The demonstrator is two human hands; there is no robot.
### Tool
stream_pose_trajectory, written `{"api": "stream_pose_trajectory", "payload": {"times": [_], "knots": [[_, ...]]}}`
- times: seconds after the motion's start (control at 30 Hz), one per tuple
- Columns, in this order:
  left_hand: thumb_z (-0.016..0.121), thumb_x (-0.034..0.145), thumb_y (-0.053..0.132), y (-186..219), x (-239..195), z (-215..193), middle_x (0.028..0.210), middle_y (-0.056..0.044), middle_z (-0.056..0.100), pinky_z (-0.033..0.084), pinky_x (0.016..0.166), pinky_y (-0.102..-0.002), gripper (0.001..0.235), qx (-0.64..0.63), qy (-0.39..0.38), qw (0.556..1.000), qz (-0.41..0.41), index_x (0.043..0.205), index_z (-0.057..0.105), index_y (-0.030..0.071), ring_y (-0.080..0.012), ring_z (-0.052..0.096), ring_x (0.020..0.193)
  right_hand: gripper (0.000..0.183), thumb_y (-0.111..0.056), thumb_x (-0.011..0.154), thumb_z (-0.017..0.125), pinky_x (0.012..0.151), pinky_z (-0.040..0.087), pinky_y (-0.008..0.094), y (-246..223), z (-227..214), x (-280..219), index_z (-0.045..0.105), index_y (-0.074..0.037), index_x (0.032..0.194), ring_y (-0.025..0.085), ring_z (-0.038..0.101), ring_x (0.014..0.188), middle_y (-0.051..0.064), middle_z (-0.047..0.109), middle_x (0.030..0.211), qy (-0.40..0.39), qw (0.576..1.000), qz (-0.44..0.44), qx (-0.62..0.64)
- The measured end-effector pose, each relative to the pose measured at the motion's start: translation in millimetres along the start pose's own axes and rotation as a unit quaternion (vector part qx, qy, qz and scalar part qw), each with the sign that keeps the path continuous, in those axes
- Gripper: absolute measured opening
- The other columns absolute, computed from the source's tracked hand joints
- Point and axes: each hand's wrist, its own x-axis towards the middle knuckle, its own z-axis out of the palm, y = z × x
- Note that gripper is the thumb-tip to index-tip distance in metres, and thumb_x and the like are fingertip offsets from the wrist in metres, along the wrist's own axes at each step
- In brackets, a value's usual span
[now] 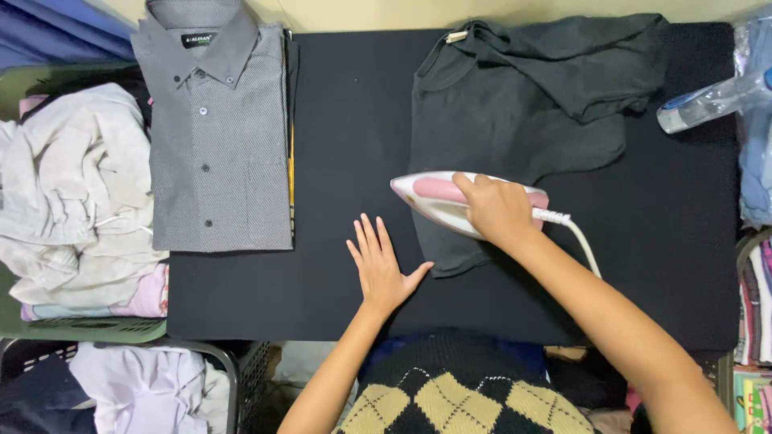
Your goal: Ironing and folding a black t-shirt on a tabletop.
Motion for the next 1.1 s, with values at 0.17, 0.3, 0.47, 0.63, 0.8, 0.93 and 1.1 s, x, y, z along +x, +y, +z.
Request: {"api": "stream_pose_trajectory", "payload": {"times": [0.17, 0.3, 0.47, 0.63, 0.8, 0.93, 1.1], "knots": [[0.071, 0.085, 0.06, -2.8, -5.9, 5.6, 0.161, -0.041, 0.015, 0.013, 0.118, -0.071, 0.113, -0.069, 0.064, 0.996, 0.005, 0.154, 0.021, -0.014, -0.0554, 0.013, 0.152, 0.034, -0.016, 0.065, 0.075, 0.048, 0.051, 0.042, -17.2, -4.3, -3.3, 0.071, -0.01, 0.099, 0.03, 0.067, 0.055, 0.012, 0.067, 0.067, 0.08, 0.995, -0.046, -0.024], [0.061, 0.096, 0.038, -22.7, -4.1, 13.3, 0.167, -0.033, 0.023, 0.013, 0.124, -0.067, 0.084, -0.096, 0.064, 0.992, -0.057, 0.157, 0.029, -0.01, -0.0503, 0.018, 0.157, 0.017, -0.016, 0.068, 0.075, 0.052, 0.051, 0.04, -2.8, 19.2, -4.0, 0.065, -0.011, 0.08, 0.026, 0.068, 0.06, 0.006, 0.065, 0.064, 0.052, 0.99, -0.123, -0.035], [0.057, 0.099, 0.034, -42.5, 15.9, -0.7, 0.162, -0.029, 0.032, 0.019, 0.119, -0.064, 0.069, 0.004, 0.071, 0.996, -0.06, 0.152, 0.04, -0.007, -0.0446, 0.026, 0.151, 0.023, -0.02, 0.068, 0.077, 0.054, 0.053, 0.038, -13.1, 27.8, 7.3, 0.063, -0.008, 0.081, 0.025, 0.068, 0.06, 0.008, 0.066, 0.069, 0.148, 0.985, 0.018, -0.083], [0.052, 0.102, 0.03, -64.1, 24.5, 3.4, 0.164, -0.023, 0.034, 0.02, 0.12, -0.062, 0.062, 0.039, 0.065, 0.994, -0.073, 0.155, 0.041, -0.001, -0.0405, 0.028, 0.153, 0.025, -0.021, 0.057, 0.078, 0.052, 0.053, 0.04, -14.7, 16.7, -6.7, 0.063, -0.008, 0.072, 0.026, 0.069, 0.058, 0.008, 0.066, 0.064, 0.07, 0.989, -0.123, -0.033], [0.049, 0.103, 0.027, -64.0, 24.3, 3.9, 0.164, -0.021, 0.034, 0.02, 0.121, -0.061, 0.06, 0.045, 0.066, 0.993, -0.081, 0.155, 0.039, 0.0, -0.0376, 0.029, 0.153, 0.016, -0.016, 0.076, 0.078, 0.051, 0.052, 0.037, -6.5, 32.6, 6.8, 0.064, -0.012, 0.081, 0.021, 0.067, 0.057, 0.004, 0.066, 0.067, 0.096, 0.989, -0.03, -0.109], [0.046, 0.105, 0.023, -72.5, 21.9, 11.9, 0.165, -0.02, 0.035, 0.019, 0.123, -0.06, 0.057, 0.027, 0.081, 0.993, -0.078, 0.156, 0.039, -0.002, -0.0365, 0.029, 0.154, 0.017, -0.017, 0.065, 0.075, 0.051, 0.051, 0.038, -17.6, 18.5, -7.4, 0.062, -0.011, 0.074, 0.023, 0.067, 0.057, 0.006, 0.064, 0.065, 0.094, 0.991, -0.072, -0.062], [0.045, 0.105, 0.022, -69.3, 24.0, 7.4, 0.163, -0.019, 0.037, 0.019, 0.123, -0.059, 0.056, 0.004, 0.086, 0.993, -0.083, 0.154, 0.039, -0.004, -0.0354, 0.03, 0.154, 0.019, -0.018, 0.059, 0.075, 0.047, 0.049, 0.041, -8.9, 16.8, -1.5, 0.063, -0.009, 0.07, 0.026, 0.066, 0.054, 0.006, 0.063, 0.059, 0.088, 0.971, -0.219, -0.021]]}}
